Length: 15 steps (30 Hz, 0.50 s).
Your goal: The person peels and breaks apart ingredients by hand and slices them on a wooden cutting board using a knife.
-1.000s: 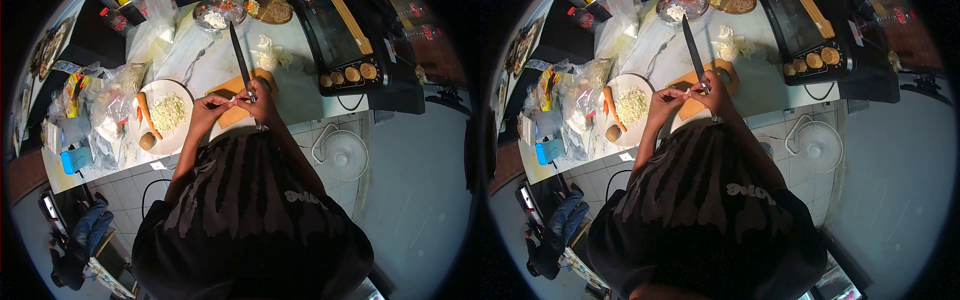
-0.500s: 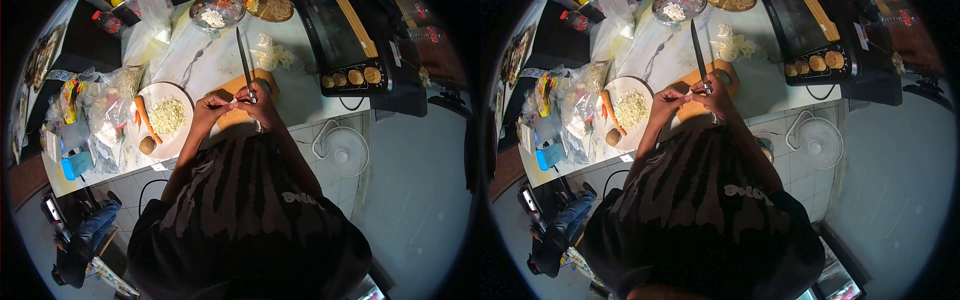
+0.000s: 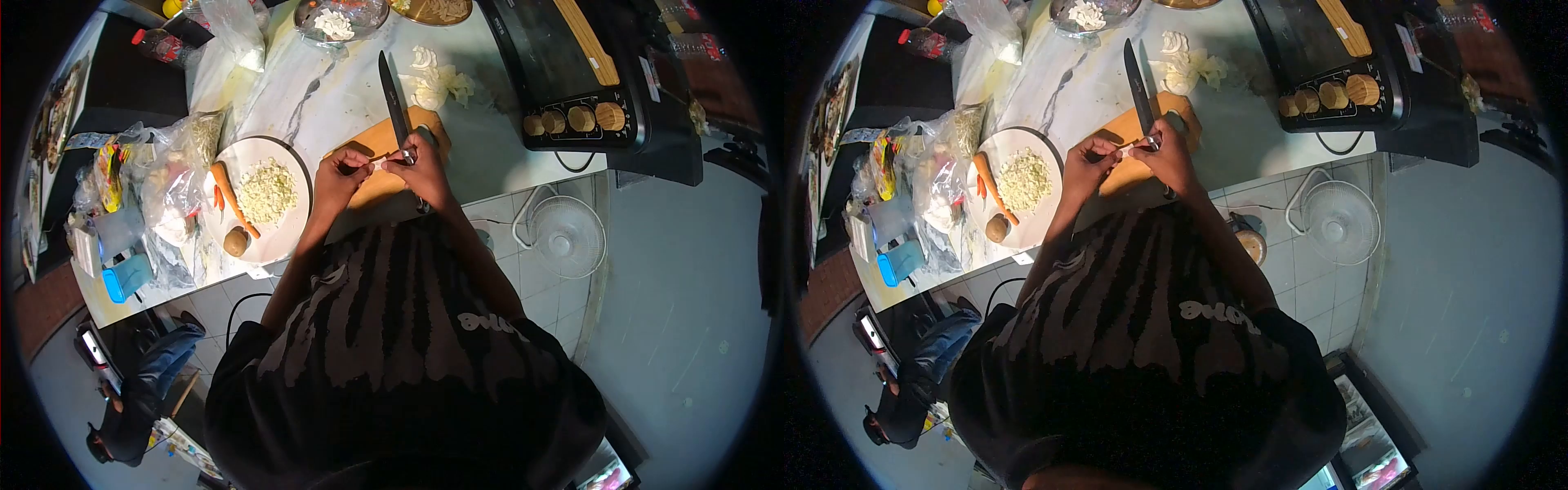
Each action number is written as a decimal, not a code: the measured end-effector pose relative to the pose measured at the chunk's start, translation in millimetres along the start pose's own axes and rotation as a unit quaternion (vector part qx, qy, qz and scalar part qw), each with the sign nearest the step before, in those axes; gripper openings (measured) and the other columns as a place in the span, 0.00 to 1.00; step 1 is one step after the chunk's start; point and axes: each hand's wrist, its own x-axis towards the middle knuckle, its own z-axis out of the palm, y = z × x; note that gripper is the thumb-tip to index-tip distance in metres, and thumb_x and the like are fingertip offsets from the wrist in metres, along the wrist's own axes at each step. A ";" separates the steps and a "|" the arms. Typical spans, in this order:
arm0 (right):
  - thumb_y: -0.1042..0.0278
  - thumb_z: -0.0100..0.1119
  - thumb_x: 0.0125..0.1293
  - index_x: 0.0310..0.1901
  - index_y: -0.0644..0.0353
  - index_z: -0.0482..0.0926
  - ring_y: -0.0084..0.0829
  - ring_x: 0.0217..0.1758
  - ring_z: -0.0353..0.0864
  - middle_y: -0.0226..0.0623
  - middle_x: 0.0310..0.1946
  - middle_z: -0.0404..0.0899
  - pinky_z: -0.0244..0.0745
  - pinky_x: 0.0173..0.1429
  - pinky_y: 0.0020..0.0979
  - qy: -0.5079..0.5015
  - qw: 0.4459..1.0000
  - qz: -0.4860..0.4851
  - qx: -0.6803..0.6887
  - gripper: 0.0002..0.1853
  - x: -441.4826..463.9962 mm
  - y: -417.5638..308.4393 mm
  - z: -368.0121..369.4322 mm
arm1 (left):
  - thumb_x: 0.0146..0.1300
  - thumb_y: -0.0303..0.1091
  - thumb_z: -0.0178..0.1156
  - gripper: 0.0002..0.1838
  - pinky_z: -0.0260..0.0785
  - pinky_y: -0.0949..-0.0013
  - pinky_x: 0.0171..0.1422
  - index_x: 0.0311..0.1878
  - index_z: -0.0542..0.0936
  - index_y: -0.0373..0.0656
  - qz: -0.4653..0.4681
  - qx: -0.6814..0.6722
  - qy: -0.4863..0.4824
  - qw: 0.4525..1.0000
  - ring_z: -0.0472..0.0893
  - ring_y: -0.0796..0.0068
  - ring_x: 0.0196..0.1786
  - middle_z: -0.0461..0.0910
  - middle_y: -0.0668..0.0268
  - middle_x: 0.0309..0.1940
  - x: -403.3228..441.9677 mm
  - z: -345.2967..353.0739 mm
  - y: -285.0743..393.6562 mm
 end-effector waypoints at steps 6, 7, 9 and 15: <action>0.77 0.75 0.55 0.40 0.61 0.68 0.23 0.37 0.83 0.37 0.32 0.83 0.78 0.41 0.28 0.019 0.999 0.023 0.011 0.21 2.3 3.5 7.3 | 0.62 0.24 0.69 0.05 0.70 0.78 0.37 0.41 0.83 0.37 0.026 0.117 0.022 0.992 0.79 0.84 0.32 0.84 0.69 0.30 -4.0 4.5 12.8; 0.78 0.75 0.55 0.40 0.62 0.68 0.23 0.37 0.84 0.37 0.31 0.82 0.79 0.41 0.29 0.024 1.000 0.014 0.012 0.20 5.0 8.9 8.3 | 0.62 0.25 0.69 0.05 0.70 0.77 0.38 0.41 0.84 0.38 0.024 0.138 0.029 0.990 0.79 0.84 0.32 0.84 0.69 0.30 -6.2 6.7 19.2; 0.78 0.74 0.55 0.40 0.62 0.68 0.24 0.37 0.84 0.37 0.31 0.82 0.79 0.41 0.30 0.027 1.000 0.005 0.012 0.20 9.1 16.8 10.6 | 0.62 0.26 0.69 0.06 0.70 0.76 0.39 0.41 0.84 0.39 0.022 0.159 0.036 0.986 0.79 0.83 0.33 0.84 0.69 0.30 -8.2 8.5 22.9; 0.73 0.75 0.56 0.39 0.62 0.70 0.28 0.33 0.85 0.36 0.29 0.84 0.77 0.38 0.32 0.080 0.986 -0.080 -0.121 0.19 9.4 8.2 19.4 | 0.61 0.25 0.68 0.09 0.72 0.73 0.43 0.45 0.85 0.40 0.077 0.224 0.014 0.971 0.80 0.79 0.33 0.84 0.66 0.31 -9.0 8.7 17.1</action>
